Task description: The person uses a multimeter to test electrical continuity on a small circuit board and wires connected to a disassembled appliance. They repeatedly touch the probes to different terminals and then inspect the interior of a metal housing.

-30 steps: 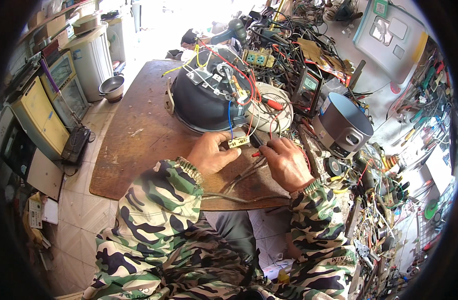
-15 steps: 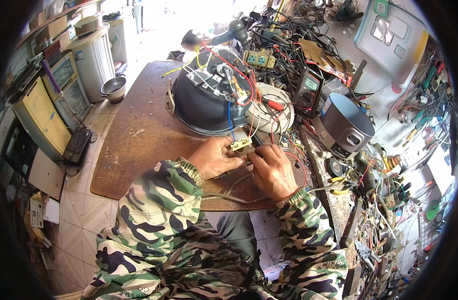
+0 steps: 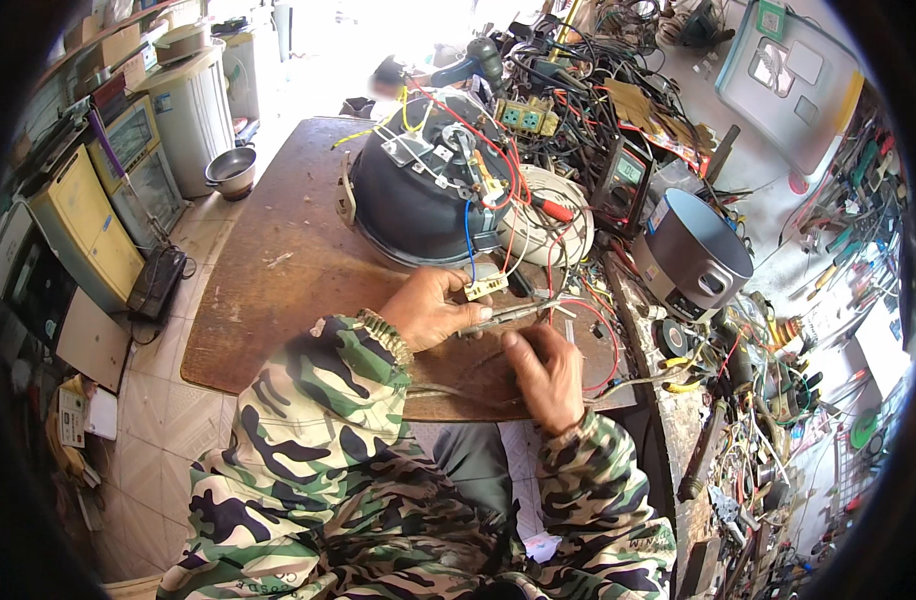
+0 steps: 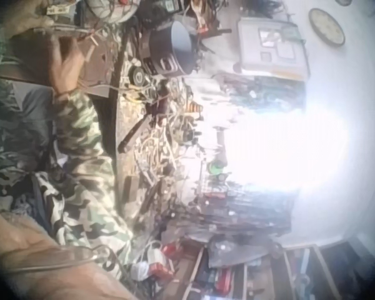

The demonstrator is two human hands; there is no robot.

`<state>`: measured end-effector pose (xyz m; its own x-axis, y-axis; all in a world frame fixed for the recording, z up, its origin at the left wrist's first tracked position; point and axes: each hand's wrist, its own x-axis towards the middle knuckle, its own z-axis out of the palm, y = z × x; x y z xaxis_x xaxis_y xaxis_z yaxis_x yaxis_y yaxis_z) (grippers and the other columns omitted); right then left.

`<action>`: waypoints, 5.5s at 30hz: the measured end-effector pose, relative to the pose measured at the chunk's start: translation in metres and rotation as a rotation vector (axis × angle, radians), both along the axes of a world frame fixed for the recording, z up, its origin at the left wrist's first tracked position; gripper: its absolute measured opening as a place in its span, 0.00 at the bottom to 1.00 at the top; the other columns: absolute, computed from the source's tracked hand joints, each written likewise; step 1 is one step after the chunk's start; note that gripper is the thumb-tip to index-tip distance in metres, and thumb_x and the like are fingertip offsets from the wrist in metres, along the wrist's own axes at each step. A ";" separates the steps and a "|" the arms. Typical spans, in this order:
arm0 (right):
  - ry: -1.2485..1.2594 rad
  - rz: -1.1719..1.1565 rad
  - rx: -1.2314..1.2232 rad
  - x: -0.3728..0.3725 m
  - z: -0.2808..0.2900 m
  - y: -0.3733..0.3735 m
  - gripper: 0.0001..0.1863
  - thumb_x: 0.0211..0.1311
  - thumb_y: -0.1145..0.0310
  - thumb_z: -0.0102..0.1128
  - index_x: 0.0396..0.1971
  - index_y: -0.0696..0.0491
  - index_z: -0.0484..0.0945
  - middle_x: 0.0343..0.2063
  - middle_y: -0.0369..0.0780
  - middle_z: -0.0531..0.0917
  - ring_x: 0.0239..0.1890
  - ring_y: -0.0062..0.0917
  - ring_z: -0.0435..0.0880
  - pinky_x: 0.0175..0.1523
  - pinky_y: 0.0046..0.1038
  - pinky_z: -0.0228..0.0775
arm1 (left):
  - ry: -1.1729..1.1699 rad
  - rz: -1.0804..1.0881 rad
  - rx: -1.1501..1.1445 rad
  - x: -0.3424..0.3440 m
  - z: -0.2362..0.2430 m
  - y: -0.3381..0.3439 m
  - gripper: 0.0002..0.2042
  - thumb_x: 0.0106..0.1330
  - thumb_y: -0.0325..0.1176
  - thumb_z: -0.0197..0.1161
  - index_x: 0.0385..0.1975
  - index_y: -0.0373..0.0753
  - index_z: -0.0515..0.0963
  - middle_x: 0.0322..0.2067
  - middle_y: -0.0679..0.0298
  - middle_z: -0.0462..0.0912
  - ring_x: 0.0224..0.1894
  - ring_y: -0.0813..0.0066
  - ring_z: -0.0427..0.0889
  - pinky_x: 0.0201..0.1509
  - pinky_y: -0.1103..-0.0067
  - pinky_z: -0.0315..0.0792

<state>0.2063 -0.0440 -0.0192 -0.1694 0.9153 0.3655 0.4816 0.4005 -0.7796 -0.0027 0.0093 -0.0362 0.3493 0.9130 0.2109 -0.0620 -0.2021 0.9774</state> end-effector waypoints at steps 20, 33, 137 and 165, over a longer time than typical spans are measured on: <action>-0.064 0.028 0.077 0.012 0.065 0.042 0.08 0.59 0.70 0.62 0.30 0.60 0.79 0.20 0.40 0.81 0.23 0.21 0.80 0.31 0.27 0.71 | 0.030 0.169 0.127 0.001 0.005 0.001 0.10 0.70 0.29 0.58 0.41 0.27 0.78 0.30 0.62 0.82 0.30 0.81 0.80 0.34 0.81 0.76; -0.141 0.038 -0.164 0.017 0.030 0.057 0.12 0.59 0.66 0.66 0.33 0.61 0.84 0.22 0.41 0.84 0.27 0.17 0.81 0.32 0.24 0.71 | -0.066 0.166 -0.006 0.001 0.013 -0.005 0.09 0.69 0.27 0.58 0.43 0.28 0.76 0.29 0.62 0.81 0.26 0.79 0.80 0.31 0.82 0.76; 0.815 0.466 -0.449 -0.005 0.002 0.076 0.12 0.67 0.69 0.54 0.43 0.62 0.77 0.31 0.44 0.82 0.28 0.27 0.81 0.32 0.28 0.73 | 0.111 0.277 -0.017 0.007 0.025 -0.017 0.07 0.66 0.28 0.59 0.37 0.30 0.79 0.23 0.68 0.79 0.22 0.84 0.77 0.26 0.83 0.72; 0.854 0.492 -0.477 -0.007 0.005 0.075 0.12 0.68 0.69 0.53 0.43 0.62 0.76 0.35 0.43 0.81 0.33 0.25 0.81 0.31 0.27 0.76 | 0.038 0.271 -0.070 0.007 0.025 -0.018 0.08 0.66 0.29 0.58 0.36 0.29 0.79 0.23 0.67 0.78 0.21 0.85 0.76 0.25 0.84 0.71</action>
<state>0.1989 0.0311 -0.0140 -0.4150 0.8952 0.1621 -0.4214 -0.0313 -0.9063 0.0040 -0.0083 -0.0110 0.0966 0.9860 0.1357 0.0216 -0.1384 0.9901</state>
